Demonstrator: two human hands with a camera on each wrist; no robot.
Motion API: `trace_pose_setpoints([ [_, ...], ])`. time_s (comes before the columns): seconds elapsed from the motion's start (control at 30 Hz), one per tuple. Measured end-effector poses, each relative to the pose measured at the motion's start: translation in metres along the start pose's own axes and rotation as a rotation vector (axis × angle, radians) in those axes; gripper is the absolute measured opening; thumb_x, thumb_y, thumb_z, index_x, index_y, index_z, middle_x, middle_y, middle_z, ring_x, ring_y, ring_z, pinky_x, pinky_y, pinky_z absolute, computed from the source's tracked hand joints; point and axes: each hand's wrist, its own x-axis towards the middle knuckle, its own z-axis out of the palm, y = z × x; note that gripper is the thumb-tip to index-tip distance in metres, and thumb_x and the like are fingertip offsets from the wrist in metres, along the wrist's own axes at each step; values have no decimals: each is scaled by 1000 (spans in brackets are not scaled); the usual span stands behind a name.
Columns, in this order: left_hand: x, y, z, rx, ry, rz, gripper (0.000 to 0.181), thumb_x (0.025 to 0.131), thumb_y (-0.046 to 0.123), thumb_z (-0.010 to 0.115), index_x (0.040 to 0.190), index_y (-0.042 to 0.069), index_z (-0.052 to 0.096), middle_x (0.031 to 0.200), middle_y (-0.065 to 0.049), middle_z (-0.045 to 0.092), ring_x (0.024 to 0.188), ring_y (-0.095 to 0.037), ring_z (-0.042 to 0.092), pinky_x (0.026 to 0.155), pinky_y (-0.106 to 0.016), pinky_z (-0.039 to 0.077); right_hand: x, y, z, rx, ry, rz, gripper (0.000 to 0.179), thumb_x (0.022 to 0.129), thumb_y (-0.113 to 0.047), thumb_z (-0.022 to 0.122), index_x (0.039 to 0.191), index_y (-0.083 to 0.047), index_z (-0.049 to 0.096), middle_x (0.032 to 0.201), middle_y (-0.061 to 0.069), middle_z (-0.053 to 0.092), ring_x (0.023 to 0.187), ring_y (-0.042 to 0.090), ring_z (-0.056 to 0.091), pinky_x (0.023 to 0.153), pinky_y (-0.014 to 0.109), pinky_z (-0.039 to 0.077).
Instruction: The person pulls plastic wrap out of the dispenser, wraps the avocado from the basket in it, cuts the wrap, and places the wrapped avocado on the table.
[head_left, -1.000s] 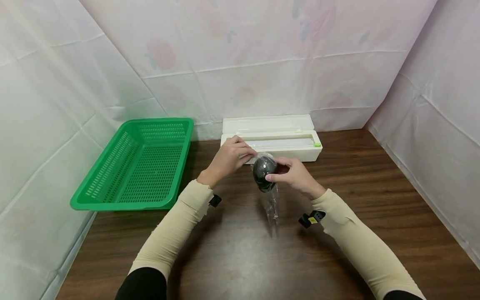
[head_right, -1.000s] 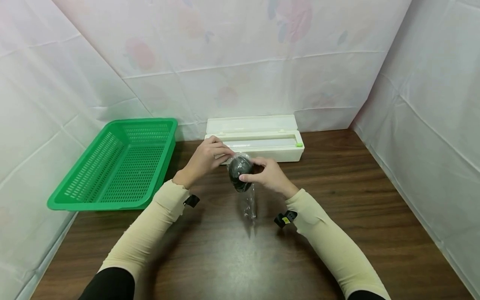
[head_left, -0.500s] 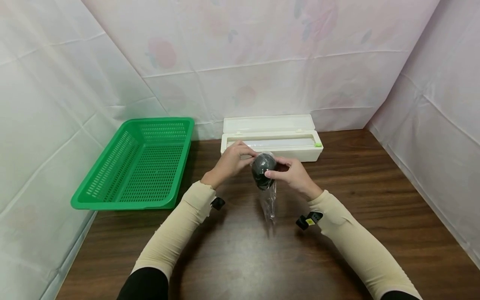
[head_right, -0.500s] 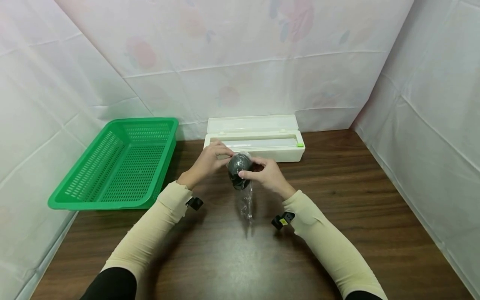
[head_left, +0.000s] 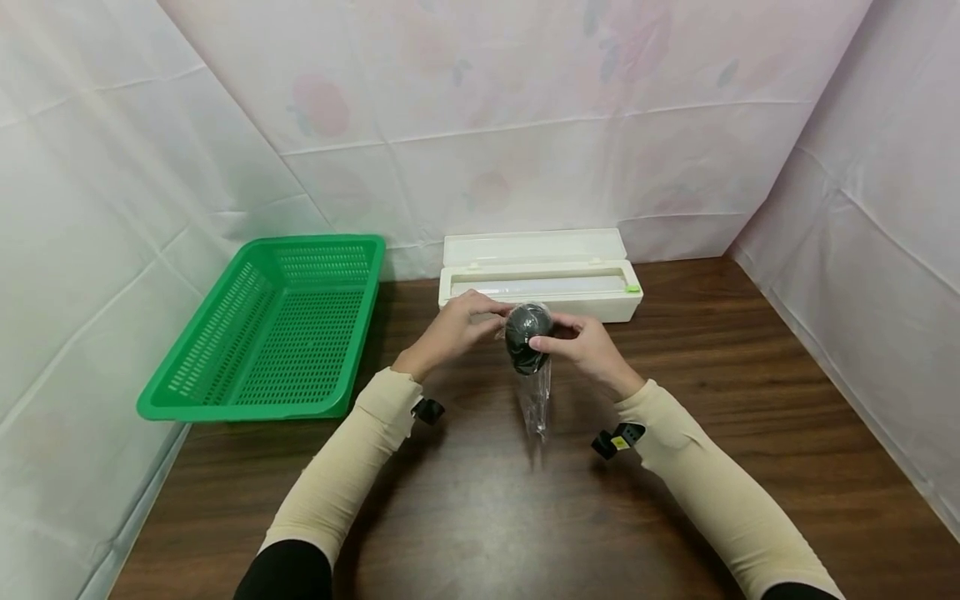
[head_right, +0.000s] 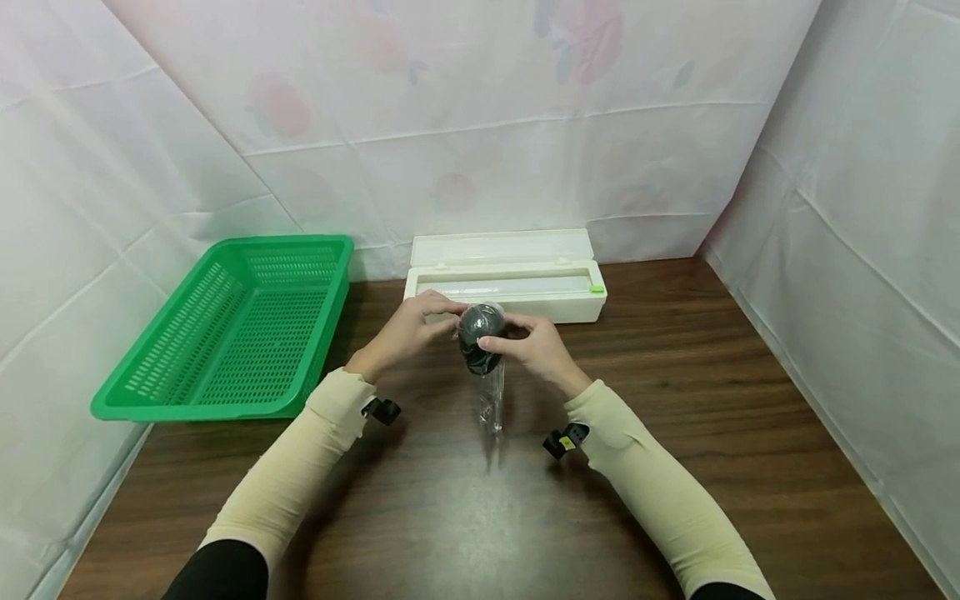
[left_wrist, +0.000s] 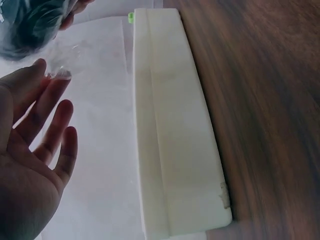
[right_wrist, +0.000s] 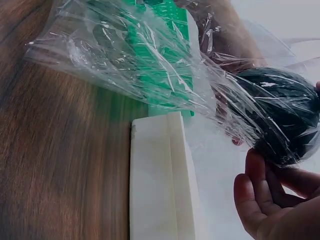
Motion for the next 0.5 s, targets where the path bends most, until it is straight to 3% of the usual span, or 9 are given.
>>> trace_pose_setpoints([
  [0.23,0,8,-10,-3,116,8,25,93,17,67,114,6,73,114,-9,72,112,-24,61,97,-40,49,2,4,1,-67,25,10,43,84,-15,74,122,4,65,106,20,72,84,6,66,77,22,54],
  [0.33,0,13,-12,-20,118,35,25,93,17,66,115,6,72,116,-10,71,113,-25,62,97,-40,50,2,4,2,-83,29,12,40,84,-16,75,118,3,67,104,19,72,83,7,66,76,23,53],
  [0.5,1,22,-10,-43,69,50,30,93,19,67,119,4,70,119,-11,70,114,-25,63,98,-40,50,2,5,3,-90,21,-5,40,84,-16,75,119,3,67,105,20,71,84,8,66,76,22,54],
])
